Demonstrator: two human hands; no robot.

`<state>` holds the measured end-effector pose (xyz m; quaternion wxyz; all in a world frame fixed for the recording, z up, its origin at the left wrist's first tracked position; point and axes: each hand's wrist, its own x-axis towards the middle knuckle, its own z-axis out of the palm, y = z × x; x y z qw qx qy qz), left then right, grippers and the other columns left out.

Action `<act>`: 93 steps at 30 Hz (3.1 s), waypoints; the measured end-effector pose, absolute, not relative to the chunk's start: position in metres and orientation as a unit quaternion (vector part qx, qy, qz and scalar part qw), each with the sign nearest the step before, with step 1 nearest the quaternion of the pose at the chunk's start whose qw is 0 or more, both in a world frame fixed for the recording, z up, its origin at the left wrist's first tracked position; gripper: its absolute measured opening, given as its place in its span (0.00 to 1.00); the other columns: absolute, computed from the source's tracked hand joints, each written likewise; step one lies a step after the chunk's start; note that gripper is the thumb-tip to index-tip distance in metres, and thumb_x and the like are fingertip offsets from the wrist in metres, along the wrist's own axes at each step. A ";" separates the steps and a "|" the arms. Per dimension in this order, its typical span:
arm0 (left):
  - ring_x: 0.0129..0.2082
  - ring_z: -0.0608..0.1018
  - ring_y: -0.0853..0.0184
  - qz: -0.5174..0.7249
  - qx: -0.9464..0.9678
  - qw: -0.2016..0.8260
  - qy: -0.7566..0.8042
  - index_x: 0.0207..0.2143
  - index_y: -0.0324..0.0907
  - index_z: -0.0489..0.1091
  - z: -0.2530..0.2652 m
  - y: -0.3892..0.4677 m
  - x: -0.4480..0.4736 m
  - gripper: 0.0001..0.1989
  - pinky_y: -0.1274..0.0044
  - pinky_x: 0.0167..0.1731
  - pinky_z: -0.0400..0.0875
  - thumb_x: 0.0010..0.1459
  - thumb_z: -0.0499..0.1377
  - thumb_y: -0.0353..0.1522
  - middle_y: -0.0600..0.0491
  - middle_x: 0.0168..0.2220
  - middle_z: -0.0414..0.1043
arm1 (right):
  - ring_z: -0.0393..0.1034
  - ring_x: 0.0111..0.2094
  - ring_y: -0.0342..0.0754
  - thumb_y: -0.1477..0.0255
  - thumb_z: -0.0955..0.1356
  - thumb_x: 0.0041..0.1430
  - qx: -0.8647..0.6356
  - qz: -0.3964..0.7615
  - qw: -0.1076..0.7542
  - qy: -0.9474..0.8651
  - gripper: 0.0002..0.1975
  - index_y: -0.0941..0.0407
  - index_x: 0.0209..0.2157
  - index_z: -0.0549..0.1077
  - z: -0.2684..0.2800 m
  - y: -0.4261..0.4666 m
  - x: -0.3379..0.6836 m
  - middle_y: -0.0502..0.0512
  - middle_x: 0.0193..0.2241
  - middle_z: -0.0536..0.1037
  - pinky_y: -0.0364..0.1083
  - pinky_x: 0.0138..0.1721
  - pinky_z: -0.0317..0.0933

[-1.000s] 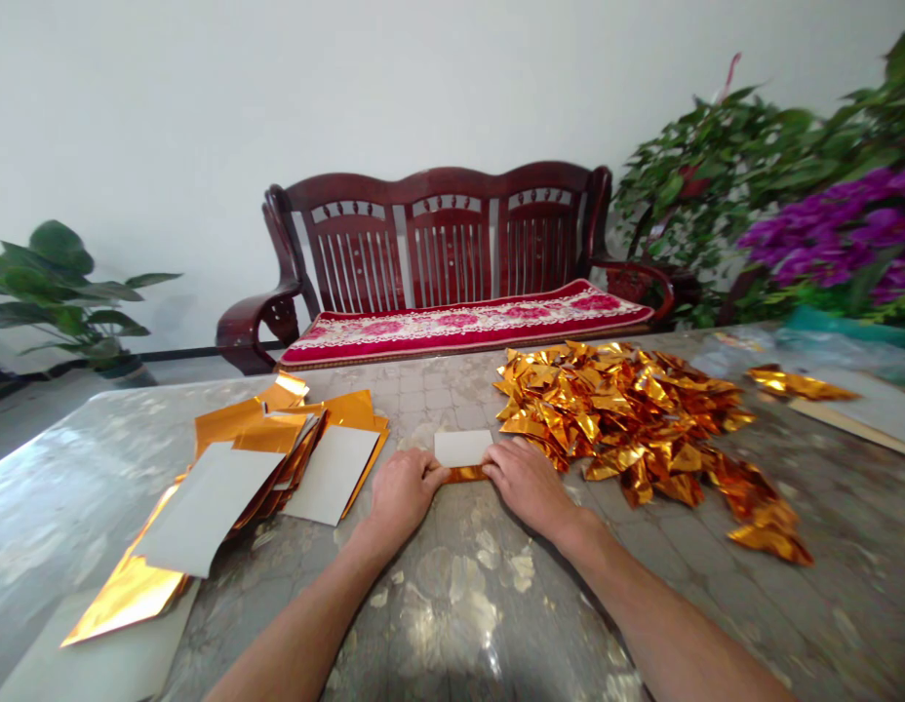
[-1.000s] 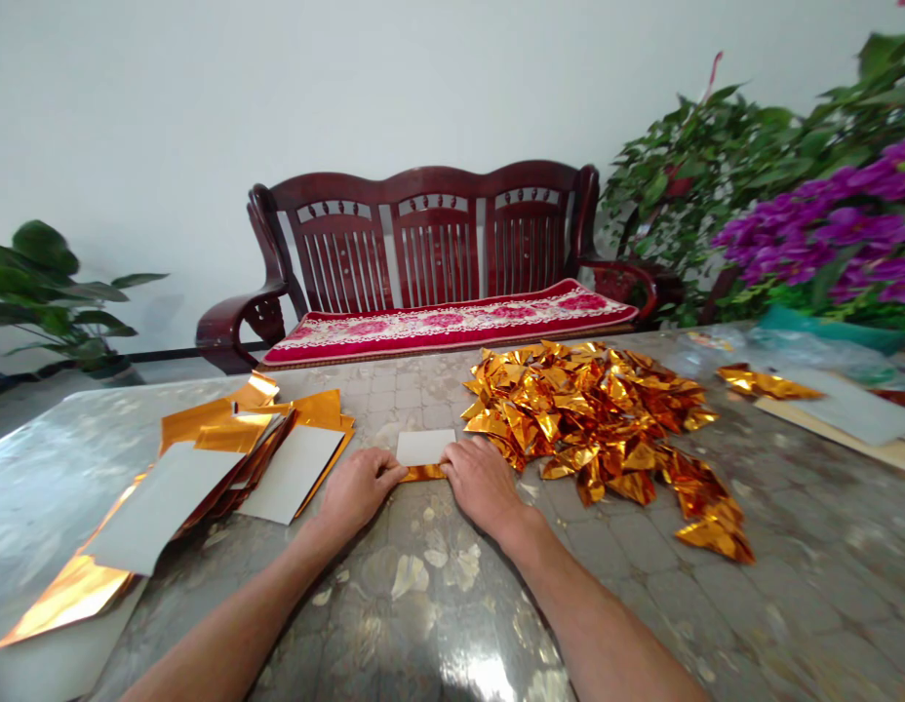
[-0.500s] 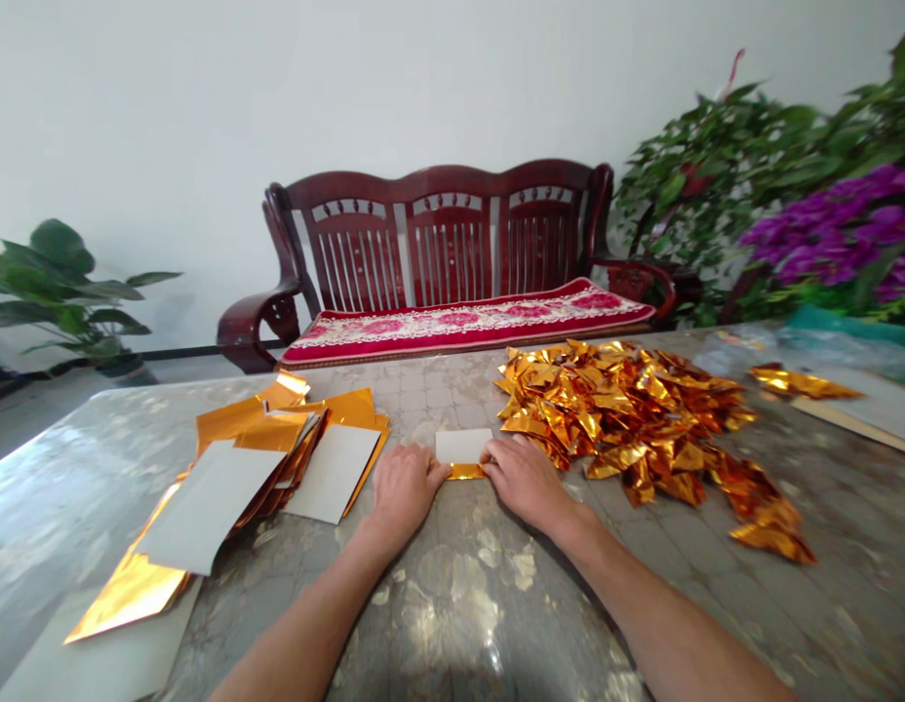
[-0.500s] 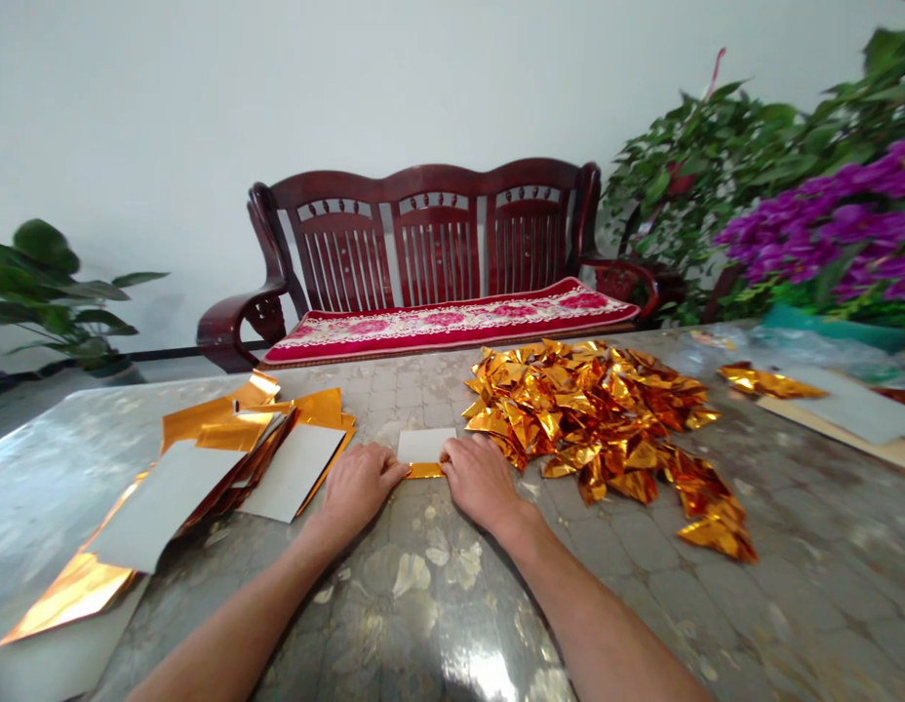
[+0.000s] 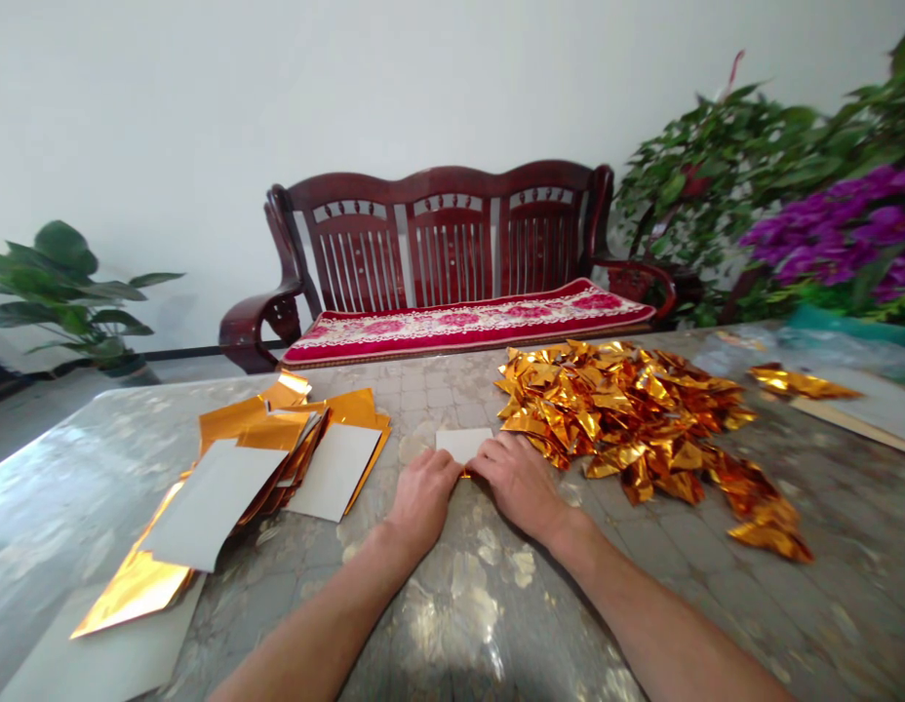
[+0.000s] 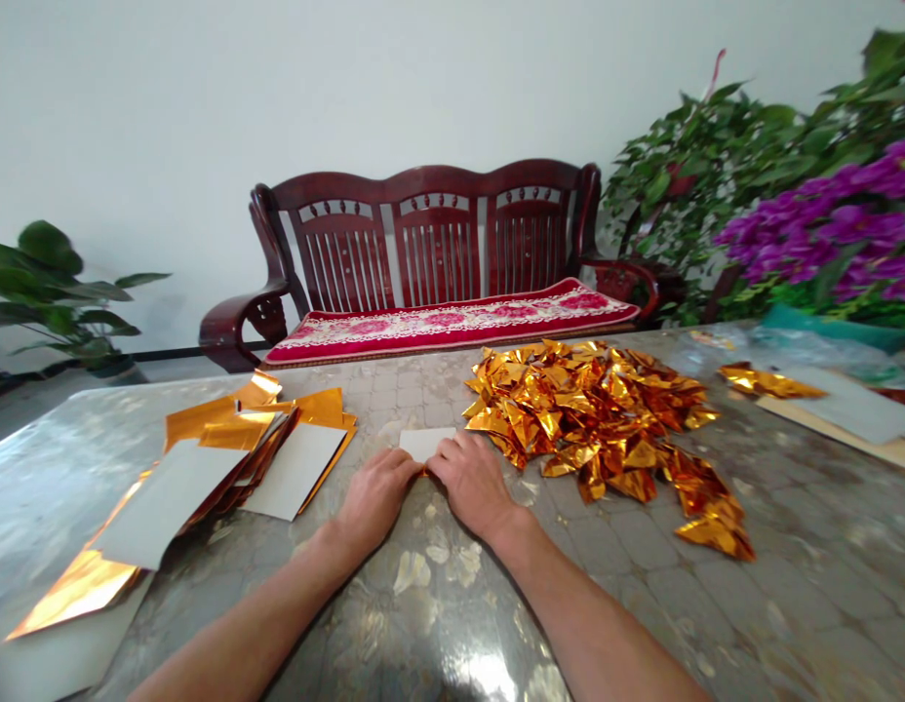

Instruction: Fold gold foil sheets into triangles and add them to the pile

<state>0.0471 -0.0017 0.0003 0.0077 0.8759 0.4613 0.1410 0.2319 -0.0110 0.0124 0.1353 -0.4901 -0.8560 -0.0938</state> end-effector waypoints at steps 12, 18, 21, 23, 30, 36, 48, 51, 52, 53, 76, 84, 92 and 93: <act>0.42 0.76 0.59 0.000 0.873 -0.091 0.479 0.47 0.36 0.69 0.008 -0.034 0.068 0.13 0.70 0.40 0.72 0.61 0.53 0.21 0.43 0.42 0.72 | 0.70 0.42 0.51 0.77 0.66 0.63 -0.512 -0.083 0.068 -0.852 0.09 0.55 0.43 0.77 0.016 -0.030 0.218 0.55 0.40 0.78 0.48 0.42 0.60; 0.44 0.75 0.59 0.020 0.865 -0.121 0.487 0.47 0.35 0.69 0.003 -0.037 0.068 0.13 0.70 0.41 0.71 0.60 0.53 0.21 0.41 0.42 0.73 | 0.72 0.44 0.52 0.80 0.66 0.62 -0.553 -0.056 0.044 -0.830 0.11 0.57 0.43 0.77 0.019 -0.034 0.218 0.58 0.41 0.78 0.47 0.41 0.63; 0.43 0.76 0.57 0.013 0.857 -0.127 0.499 0.46 0.34 0.69 0.003 -0.037 0.068 0.13 0.70 0.40 0.71 0.60 0.53 0.21 0.39 0.43 0.73 | 0.73 0.44 0.52 0.82 0.65 0.61 -0.566 -0.057 0.027 -0.822 0.12 0.59 0.42 0.78 0.021 -0.033 0.221 0.60 0.41 0.79 0.46 0.41 0.63; 0.44 0.76 0.57 -0.002 0.855 -0.131 0.502 0.47 0.34 0.69 0.004 -0.037 0.068 0.13 0.70 0.40 0.70 0.60 0.53 0.22 0.39 0.44 0.73 | 0.73 0.43 0.53 0.82 0.65 0.61 -0.571 -0.059 0.021 -0.818 0.11 0.59 0.40 0.78 0.023 -0.033 0.222 0.60 0.40 0.79 0.47 0.41 0.63; 0.44 0.75 0.55 -0.019 0.851 -0.145 0.504 0.51 0.31 0.69 0.006 -0.040 0.065 0.16 0.67 0.42 0.69 0.61 0.52 0.22 0.37 0.46 0.73 | 0.72 0.41 0.57 0.81 0.65 0.60 -0.572 -0.100 0.015 -0.814 0.11 0.60 0.37 0.80 0.025 -0.031 0.226 0.63 0.36 0.79 0.51 0.40 0.60; 0.47 0.75 0.55 0.016 0.853 -0.129 0.506 0.49 0.32 0.70 0.001 -0.037 0.060 0.15 0.66 0.46 0.68 0.61 0.52 0.22 0.36 0.48 0.73 | 0.69 0.41 0.57 0.81 0.65 0.59 -0.551 -0.117 0.026 -0.826 0.12 0.61 0.36 0.81 0.023 -0.029 0.223 0.65 0.35 0.78 0.52 0.40 0.58; 0.57 0.72 0.57 0.116 0.830 -0.065 0.541 0.56 0.44 0.68 -0.006 0.001 0.027 0.20 0.64 0.58 0.62 0.64 0.50 0.25 0.47 0.59 0.69 | 0.71 0.41 0.45 0.78 0.63 0.60 -0.621 0.032 0.221 -0.752 0.13 0.53 0.36 0.78 0.005 -0.017 0.226 0.51 0.38 0.78 0.43 0.40 0.56; 0.54 0.74 0.58 0.153 0.824 -0.040 0.543 0.57 0.41 0.66 -0.008 0.002 0.027 0.20 0.67 0.55 0.66 0.64 0.49 0.25 0.47 0.56 0.72 | 0.71 0.42 0.46 0.75 0.64 0.61 -0.630 0.033 0.243 -0.737 0.11 0.53 0.40 0.77 0.002 -0.014 0.225 0.52 0.39 0.78 0.43 0.41 0.56; 0.53 0.75 0.58 0.163 0.820 -0.033 0.548 0.58 0.41 0.65 -0.008 0.003 0.027 0.21 0.67 0.53 0.67 0.63 0.49 0.24 0.46 0.54 0.73 | 0.71 0.42 0.47 0.75 0.64 0.61 -0.626 0.032 0.246 -0.739 0.10 0.53 0.40 0.77 0.001 -0.014 0.225 0.52 0.39 0.78 0.43 0.42 0.56; 0.51 0.76 0.58 0.171 0.813 -0.027 0.555 0.59 0.40 0.63 -0.009 0.003 0.027 0.22 0.67 0.51 0.68 0.63 0.49 0.24 0.46 0.52 0.74 | 0.71 0.42 0.47 0.74 0.65 0.61 -0.619 0.032 0.246 -0.745 0.10 0.53 0.39 0.78 0.000 -0.013 0.226 0.52 0.38 0.78 0.43 0.42 0.56; 0.40 0.71 0.57 0.215 0.832 -0.153 0.489 0.30 0.45 0.68 0.017 -0.030 0.045 0.08 0.65 0.42 0.61 0.63 0.54 0.34 0.50 0.34 0.72 | 0.64 0.42 0.51 0.75 0.65 0.62 -0.564 -0.050 0.161 -0.809 0.10 0.52 0.39 0.78 0.005 -0.021 0.228 0.56 0.37 0.75 0.48 0.42 0.51; 0.44 0.70 0.58 0.243 0.820 -0.173 0.488 0.43 0.45 0.71 0.016 -0.031 0.036 0.07 0.66 0.43 0.61 0.64 0.54 0.32 0.50 0.45 0.72 | 0.67 0.41 0.48 0.77 0.63 0.63 -0.551 -0.007 0.156 -0.820 0.12 0.53 0.38 0.78 0.003 -0.032 0.214 0.55 0.35 0.75 0.46 0.41 0.54; 0.45 0.70 0.55 0.187 0.836 -0.163 0.489 0.55 0.43 0.67 0.011 -0.019 0.037 0.17 0.65 0.41 0.62 0.64 0.52 0.29 0.46 0.48 0.72 | 0.70 0.38 0.47 0.78 0.62 0.62 -0.560 0.021 0.166 -0.812 0.14 0.53 0.37 0.79 0.001 -0.033 0.208 0.56 0.35 0.75 0.43 0.41 0.59; 0.45 0.69 0.55 0.182 0.836 -0.159 0.493 0.55 0.43 0.67 0.010 -0.017 0.037 0.18 0.64 0.41 0.62 0.64 0.51 0.29 0.45 0.47 0.72 | 0.70 0.38 0.47 0.78 0.62 0.62 -0.558 0.026 0.170 -0.812 0.14 0.53 0.37 0.79 0.001 -0.033 0.207 0.56 0.34 0.75 0.43 0.41 0.59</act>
